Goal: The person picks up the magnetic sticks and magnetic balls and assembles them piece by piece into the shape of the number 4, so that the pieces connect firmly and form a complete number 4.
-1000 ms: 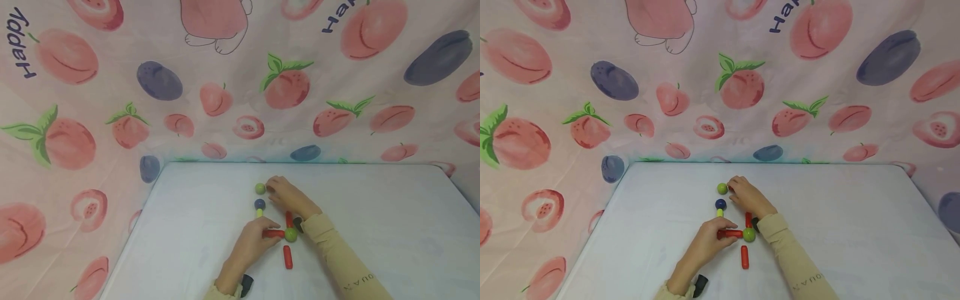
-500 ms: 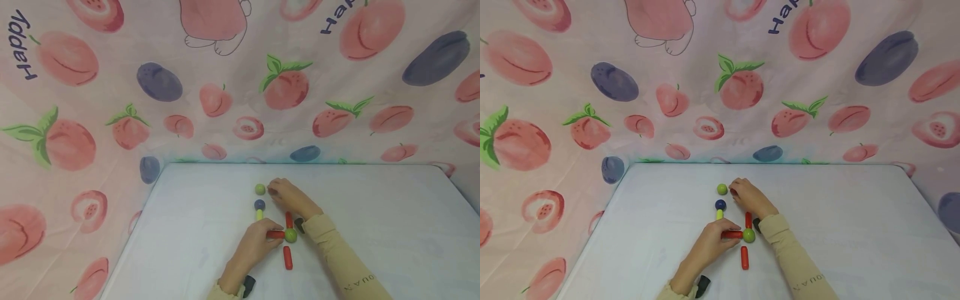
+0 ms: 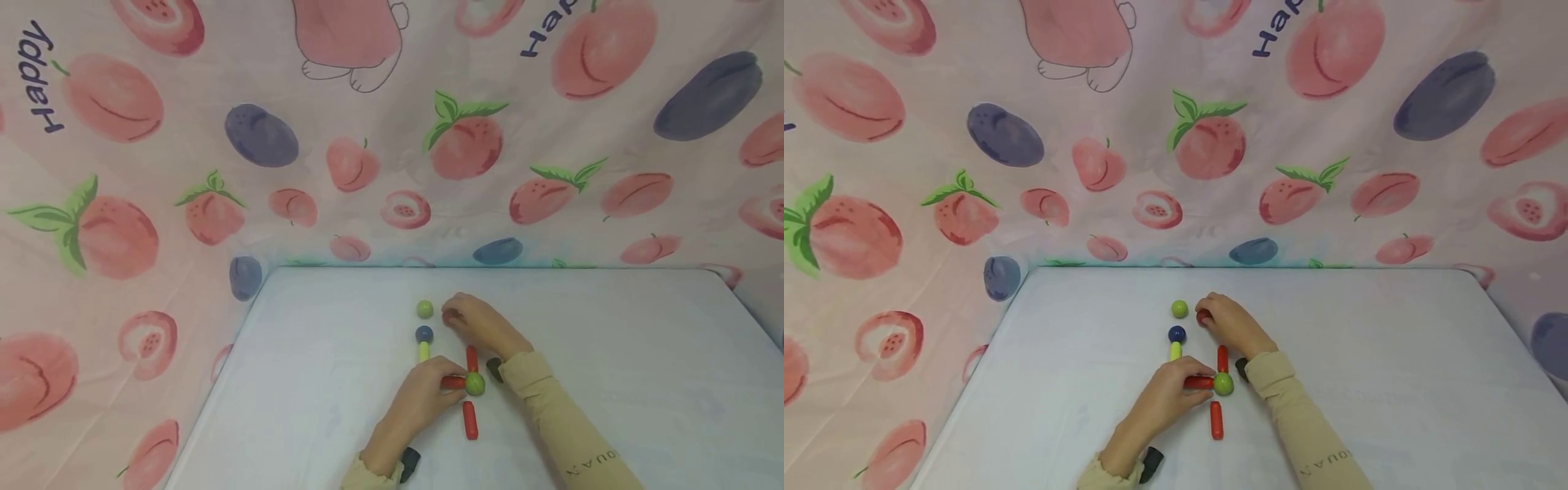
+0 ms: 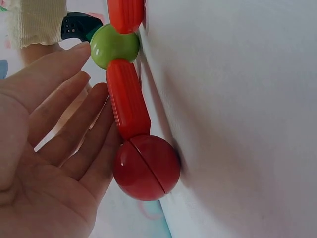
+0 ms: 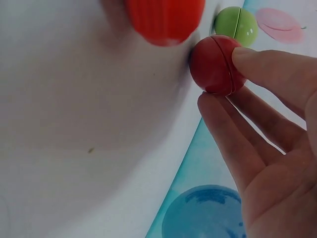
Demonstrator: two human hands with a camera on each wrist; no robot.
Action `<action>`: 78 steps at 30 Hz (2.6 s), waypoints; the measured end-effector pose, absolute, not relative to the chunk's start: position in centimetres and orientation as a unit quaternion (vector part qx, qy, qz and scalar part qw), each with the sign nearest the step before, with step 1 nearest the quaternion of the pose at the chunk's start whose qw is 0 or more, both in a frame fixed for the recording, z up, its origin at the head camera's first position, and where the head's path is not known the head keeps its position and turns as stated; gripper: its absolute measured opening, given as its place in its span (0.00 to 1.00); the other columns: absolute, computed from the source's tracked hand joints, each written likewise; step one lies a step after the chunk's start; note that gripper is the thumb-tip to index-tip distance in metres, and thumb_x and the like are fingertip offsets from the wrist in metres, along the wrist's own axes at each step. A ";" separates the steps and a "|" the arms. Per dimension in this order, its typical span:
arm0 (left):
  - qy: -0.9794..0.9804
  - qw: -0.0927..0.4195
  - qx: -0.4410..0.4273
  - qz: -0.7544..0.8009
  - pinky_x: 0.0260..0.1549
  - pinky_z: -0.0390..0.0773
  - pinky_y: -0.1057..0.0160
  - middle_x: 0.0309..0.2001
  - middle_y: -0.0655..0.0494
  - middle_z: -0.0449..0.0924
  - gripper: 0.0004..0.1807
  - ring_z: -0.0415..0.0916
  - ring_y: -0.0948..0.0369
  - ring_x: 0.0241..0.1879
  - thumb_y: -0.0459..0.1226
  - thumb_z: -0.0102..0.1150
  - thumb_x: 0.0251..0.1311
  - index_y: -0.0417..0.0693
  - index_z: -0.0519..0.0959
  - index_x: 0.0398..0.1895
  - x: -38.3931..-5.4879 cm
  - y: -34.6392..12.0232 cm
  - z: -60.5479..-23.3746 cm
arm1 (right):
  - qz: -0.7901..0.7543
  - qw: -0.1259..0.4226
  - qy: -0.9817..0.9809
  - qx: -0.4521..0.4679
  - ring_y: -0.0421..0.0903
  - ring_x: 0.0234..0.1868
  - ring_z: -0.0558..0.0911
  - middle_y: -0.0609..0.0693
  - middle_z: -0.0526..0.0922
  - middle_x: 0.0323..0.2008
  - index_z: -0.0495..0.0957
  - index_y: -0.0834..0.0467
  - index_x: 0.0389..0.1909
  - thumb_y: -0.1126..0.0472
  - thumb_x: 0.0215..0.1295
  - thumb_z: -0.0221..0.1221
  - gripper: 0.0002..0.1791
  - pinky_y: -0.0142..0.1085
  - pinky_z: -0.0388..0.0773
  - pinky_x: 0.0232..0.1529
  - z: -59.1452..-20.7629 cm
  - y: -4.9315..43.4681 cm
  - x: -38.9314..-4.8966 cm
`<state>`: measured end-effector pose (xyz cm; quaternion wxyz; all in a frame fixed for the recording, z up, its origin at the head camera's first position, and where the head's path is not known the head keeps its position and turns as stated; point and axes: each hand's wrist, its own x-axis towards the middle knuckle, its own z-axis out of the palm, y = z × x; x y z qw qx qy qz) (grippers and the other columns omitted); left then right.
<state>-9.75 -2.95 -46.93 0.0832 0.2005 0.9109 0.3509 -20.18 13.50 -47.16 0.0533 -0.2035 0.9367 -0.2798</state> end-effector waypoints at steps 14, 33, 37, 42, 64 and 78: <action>0.914 0.072 0.230 0.328 0.42 0.76 0.73 0.44 0.63 0.86 0.15 0.77 0.72 0.42 0.42 0.72 0.56 0.54 0.86 0.48 -10.2 -2.2 -47.5 | -0.287 0.080 0.937 -0.183 0.47 0.52 0.81 0.47 0.83 0.43 0.83 0.57 0.49 0.62 0.66 0.64 0.11 0.45 0.77 0.59 -46.9 13.6 -20.0; 0.898 0.096 0.220 0.369 0.45 0.77 0.73 0.46 0.65 0.87 0.15 0.74 0.76 0.39 0.43 0.69 0.58 0.57 0.87 0.49 -10.7 -1.8 -48.0 | -0.305 0.096 0.936 -0.144 0.49 0.55 0.81 0.46 0.84 0.44 0.82 0.55 0.51 0.60 0.67 0.64 0.13 0.48 0.77 0.60 -46.9 14.4 -19.8; 0.898 0.099 0.216 0.370 0.43 0.76 0.73 0.46 0.65 0.87 0.14 0.73 0.76 0.38 0.43 0.70 0.57 0.57 0.87 0.48 -10.7 -1.8 -48.0 | -0.310 0.100 0.936 -0.135 0.49 0.54 0.81 0.46 0.84 0.44 0.82 0.55 0.51 0.59 0.66 0.64 0.13 0.48 0.77 0.59 -46.8 14.6 -19.6; 0.898 0.101 0.213 0.372 0.37 0.74 0.75 0.42 0.65 0.87 0.14 0.71 0.76 0.33 0.42 0.71 0.56 0.56 0.88 0.47 -10.7 -1.8 -48.0 | -0.307 0.106 0.937 -0.127 0.50 0.54 0.82 0.47 0.84 0.44 0.82 0.55 0.51 0.59 0.67 0.64 0.14 0.49 0.77 0.59 -46.9 15.0 -19.4; 0.891 0.099 0.206 0.393 0.45 0.77 0.73 0.44 0.66 0.87 0.14 0.76 0.75 0.41 0.41 0.71 0.56 0.56 0.88 0.46 -10.5 -1.9 -47.7 | -0.298 0.116 0.933 -0.164 0.53 0.52 0.82 0.52 0.86 0.44 0.83 0.61 0.49 0.61 0.65 0.65 0.14 0.50 0.78 0.57 -45.9 16.4 -18.1; 0.891 0.093 0.204 0.395 0.45 0.77 0.71 0.43 0.63 0.87 0.13 0.76 0.72 0.40 0.39 0.71 0.56 0.53 0.88 0.46 -10.6 -2.0 -47.9 | -0.297 0.123 0.932 -0.166 0.54 0.53 0.82 0.52 0.86 0.45 0.84 0.61 0.49 0.61 0.66 0.64 0.13 0.51 0.77 0.58 -46.0 16.1 -17.9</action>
